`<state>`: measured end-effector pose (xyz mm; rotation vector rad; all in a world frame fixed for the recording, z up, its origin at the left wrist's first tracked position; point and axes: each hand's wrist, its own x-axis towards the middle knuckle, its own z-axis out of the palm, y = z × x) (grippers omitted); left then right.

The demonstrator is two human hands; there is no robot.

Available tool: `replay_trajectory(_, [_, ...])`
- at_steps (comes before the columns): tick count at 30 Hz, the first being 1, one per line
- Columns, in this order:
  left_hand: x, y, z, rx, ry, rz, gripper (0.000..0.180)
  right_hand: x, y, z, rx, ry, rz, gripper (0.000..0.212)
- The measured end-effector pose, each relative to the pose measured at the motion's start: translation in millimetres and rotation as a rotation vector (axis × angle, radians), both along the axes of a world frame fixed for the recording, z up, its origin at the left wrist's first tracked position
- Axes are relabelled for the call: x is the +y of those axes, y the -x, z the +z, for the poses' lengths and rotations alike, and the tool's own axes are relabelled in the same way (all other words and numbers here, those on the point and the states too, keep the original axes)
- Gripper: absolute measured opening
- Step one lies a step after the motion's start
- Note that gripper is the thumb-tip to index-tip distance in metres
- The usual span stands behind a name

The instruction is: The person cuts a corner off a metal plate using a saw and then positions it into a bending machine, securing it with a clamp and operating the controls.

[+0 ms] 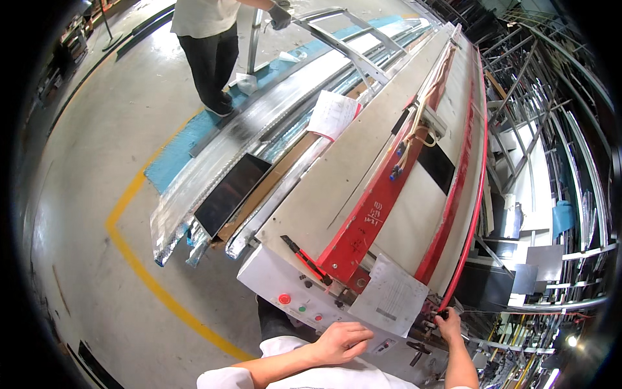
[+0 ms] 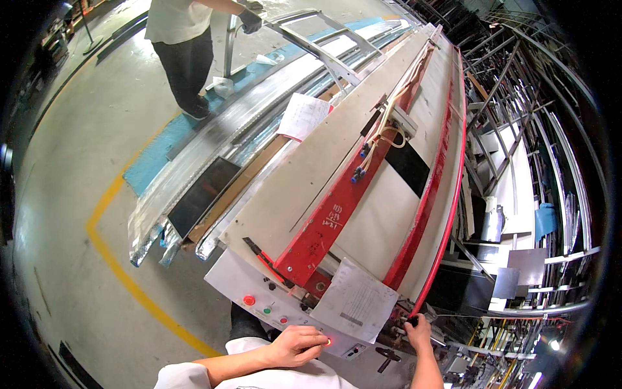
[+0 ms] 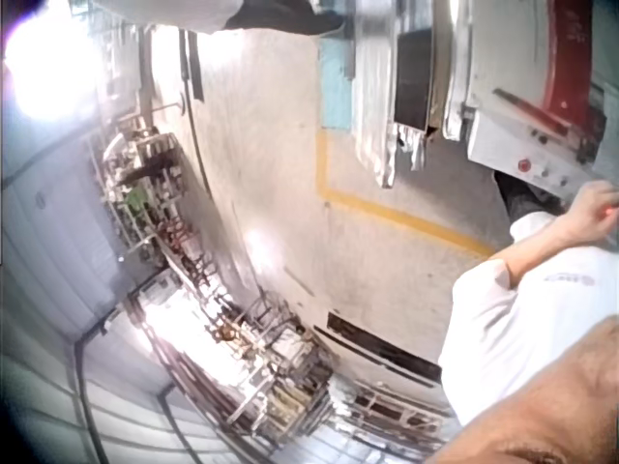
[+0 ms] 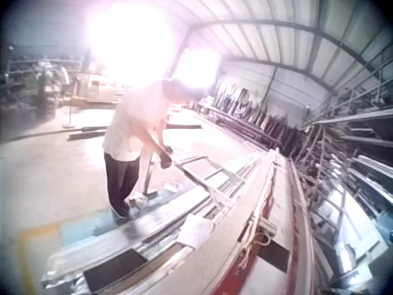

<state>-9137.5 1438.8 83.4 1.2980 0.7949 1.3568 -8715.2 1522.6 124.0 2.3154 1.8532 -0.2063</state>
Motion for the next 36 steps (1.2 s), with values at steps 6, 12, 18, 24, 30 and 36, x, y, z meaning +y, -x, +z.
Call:
replay_trajectory(6, [7, 18, 11, 0.002, -0.066, -0.008, 0.022, 13, -10, -6, -0.046, 0.164, -0.062, 0.041])
replay_trajectory(12, [16, 10, 22, 0.027, -0.111, -0.033, 0.021, 0, -43, -16, 0.052, 0.13, -0.102, 0.041])
replay_trajectory(18, [22, 15, 52, 0.185, -0.152, 0.109, 0.018, 15, -7, -12, -0.038, 0.113, -0.138, 0.042])
replay_trajectory(24, [42, 50, 77, 0.445, -0.131, 0.281, 0.016, 9, 4, -3, -0.064, 0.103, -0.106, 0.039])
replay_trajectory(30, [118, 93, 72, 0.196, 0.08, 0.561, 0.021, 22, 1, 12, -0.051, 0.213, -0.134, 0.039])
replay_trajectory(36, [273, 127, 11, -0.021, 0.252, 0.657, 0.024, 91, 43, 32, -0.047, 0.153, -0.177, 0.039])
